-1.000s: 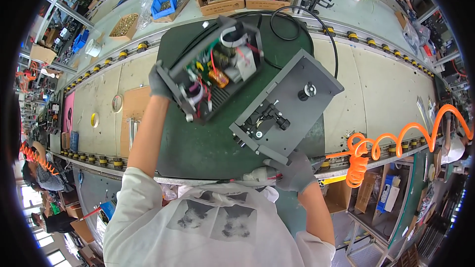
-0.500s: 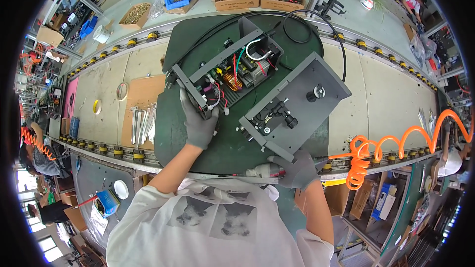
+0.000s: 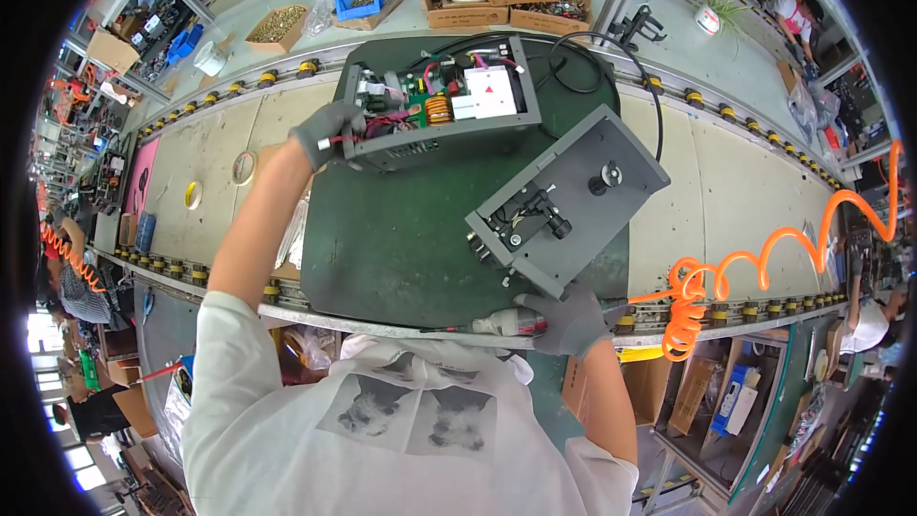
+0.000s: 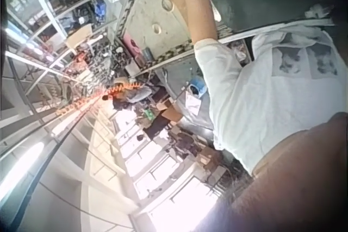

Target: Connecting wires and assembling internal components of a power supply or welding machine on a production line.

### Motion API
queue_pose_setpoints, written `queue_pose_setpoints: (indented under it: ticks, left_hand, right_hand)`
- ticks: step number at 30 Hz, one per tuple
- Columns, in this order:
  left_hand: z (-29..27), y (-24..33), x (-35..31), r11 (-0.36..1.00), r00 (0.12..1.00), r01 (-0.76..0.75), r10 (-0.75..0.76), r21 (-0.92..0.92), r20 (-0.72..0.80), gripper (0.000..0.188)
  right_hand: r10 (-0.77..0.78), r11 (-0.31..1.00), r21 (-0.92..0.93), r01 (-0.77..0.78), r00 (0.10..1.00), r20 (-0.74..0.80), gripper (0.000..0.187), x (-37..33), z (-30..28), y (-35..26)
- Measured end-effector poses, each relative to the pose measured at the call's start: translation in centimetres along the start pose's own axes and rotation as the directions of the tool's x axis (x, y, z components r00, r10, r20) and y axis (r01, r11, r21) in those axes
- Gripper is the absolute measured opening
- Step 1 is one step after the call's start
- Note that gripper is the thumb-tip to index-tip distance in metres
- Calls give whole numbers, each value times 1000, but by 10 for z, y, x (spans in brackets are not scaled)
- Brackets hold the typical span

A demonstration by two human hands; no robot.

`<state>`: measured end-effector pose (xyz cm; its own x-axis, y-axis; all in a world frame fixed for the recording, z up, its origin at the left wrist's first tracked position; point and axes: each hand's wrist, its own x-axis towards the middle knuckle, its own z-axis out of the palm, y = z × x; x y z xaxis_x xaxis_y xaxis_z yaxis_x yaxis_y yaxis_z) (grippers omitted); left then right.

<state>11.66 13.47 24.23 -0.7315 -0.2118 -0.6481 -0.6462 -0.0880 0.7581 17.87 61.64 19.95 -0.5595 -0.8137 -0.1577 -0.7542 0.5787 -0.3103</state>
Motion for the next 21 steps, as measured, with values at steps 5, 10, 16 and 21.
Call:
queue_pose_setpoints:
  ticks: [5,10,16,21]
  left_hand:
    - [-2,16,-8,975,989,-146,150,-167,15,52]
    - [103,3,-106,240,47,-567,964,788,-260,44]
    - [224,-59,-113,-368,189,-746,683,555,706,51]
    - [247,-52,-114,-193,383,-821,511,537,770,37]
  right_hand:
    - [105,994,-27,-103,985,135,58,1,-3,-7]
    - [116,992,-58,-109,984,136,60,-2,0,-6]
    - [73,995,-79,-65,992,107,58,2,-6,-9]
    - [245,969,-51,-242,911,332,55,2,-15,-23]
